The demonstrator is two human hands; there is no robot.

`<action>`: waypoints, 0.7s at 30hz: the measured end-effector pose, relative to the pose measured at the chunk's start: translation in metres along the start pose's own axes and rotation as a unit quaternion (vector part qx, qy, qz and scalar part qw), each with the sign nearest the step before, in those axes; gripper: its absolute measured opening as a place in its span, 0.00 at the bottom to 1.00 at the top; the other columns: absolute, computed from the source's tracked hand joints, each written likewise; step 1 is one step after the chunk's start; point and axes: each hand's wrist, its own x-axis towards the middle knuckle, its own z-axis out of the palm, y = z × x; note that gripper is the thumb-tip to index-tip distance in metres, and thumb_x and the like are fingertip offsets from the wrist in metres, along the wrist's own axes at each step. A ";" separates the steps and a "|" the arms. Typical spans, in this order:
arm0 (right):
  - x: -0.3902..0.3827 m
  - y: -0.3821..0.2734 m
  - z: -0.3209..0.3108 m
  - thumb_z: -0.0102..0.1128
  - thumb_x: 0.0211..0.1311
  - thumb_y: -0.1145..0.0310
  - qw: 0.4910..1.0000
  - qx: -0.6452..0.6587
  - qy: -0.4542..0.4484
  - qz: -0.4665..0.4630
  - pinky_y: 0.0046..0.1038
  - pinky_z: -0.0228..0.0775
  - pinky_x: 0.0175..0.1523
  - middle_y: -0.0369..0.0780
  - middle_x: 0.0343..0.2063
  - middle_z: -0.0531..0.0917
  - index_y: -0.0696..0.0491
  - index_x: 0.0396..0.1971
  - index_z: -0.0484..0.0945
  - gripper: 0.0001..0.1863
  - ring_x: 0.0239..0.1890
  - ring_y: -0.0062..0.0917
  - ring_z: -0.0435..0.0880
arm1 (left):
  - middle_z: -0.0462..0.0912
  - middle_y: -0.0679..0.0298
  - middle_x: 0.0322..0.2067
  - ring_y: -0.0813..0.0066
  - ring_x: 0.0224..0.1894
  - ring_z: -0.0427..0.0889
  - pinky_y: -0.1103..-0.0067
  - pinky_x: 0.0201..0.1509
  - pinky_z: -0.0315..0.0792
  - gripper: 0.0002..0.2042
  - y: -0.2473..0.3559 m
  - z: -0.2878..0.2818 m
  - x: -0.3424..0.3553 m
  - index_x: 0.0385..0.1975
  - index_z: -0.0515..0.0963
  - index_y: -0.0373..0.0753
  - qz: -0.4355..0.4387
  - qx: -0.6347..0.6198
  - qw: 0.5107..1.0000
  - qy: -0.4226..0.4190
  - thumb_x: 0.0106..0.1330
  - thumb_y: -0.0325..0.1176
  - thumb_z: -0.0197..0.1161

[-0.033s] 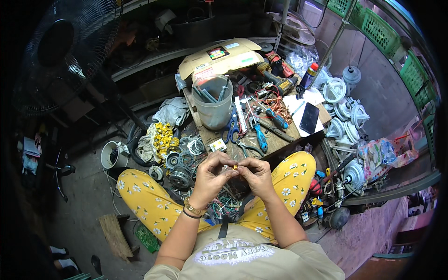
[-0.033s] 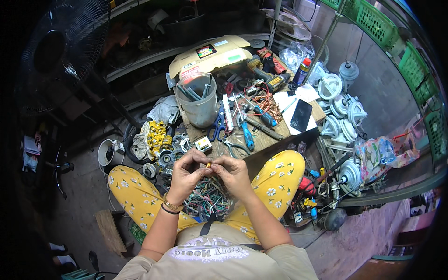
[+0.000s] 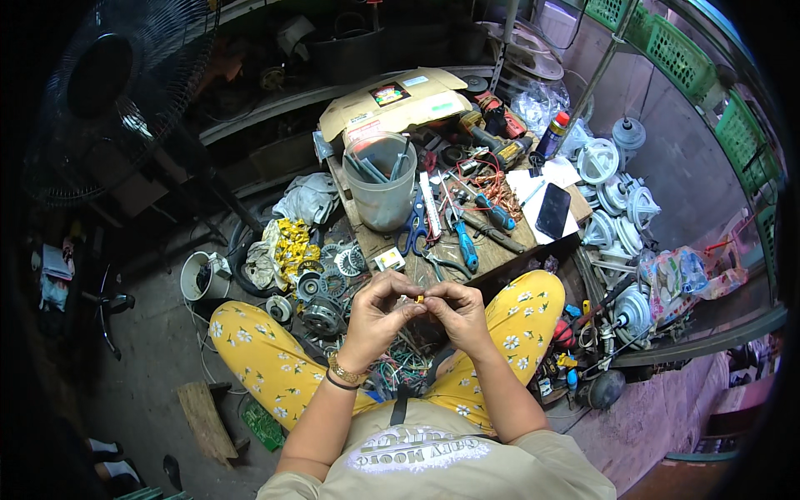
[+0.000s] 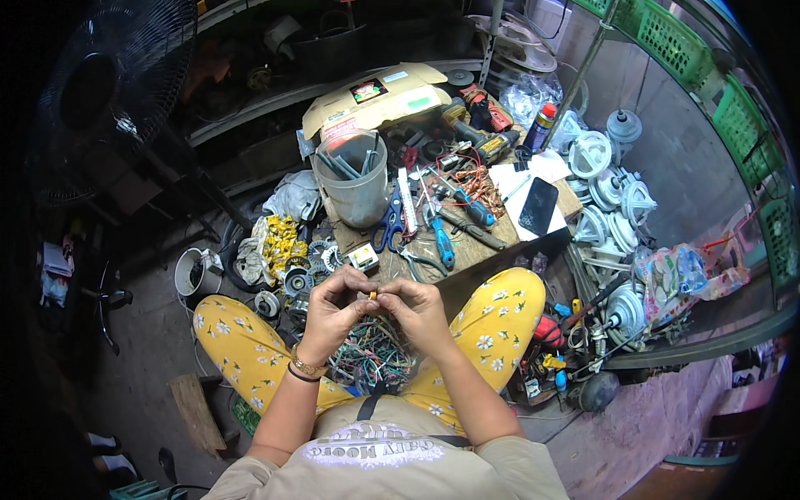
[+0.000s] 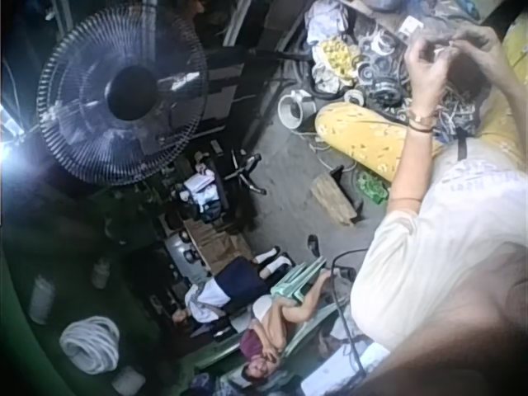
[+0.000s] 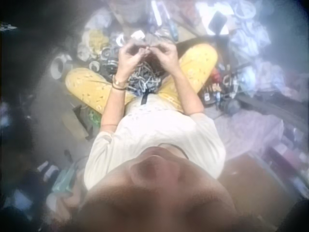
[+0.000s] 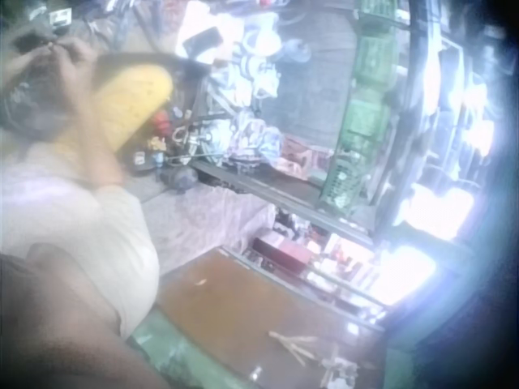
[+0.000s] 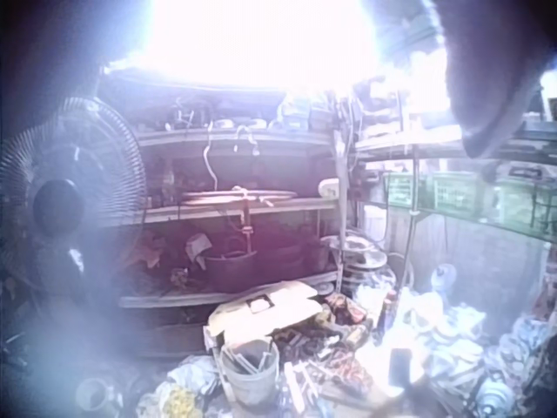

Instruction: The person joins wires using electrical tape and handles a small electronic component with pliers.

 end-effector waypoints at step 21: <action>0.006 -0.019 -0.011 0.66 0.44 0.77 0.826 -0.491 0.064 -0.269 0.29 0.66 0.46 0.41 0.37 0.76 0.52 0.35 0.80 0.14 0.40 0.31 0.72 | 0.78 0.59 0.30 0.61 0.36 0.75 0.72 0.42 0.66 0.08 0.016 0.011 0.006 0.28 0.77 0.36 0.127 0.377 0.917 0.031 0.47 0.24 0.67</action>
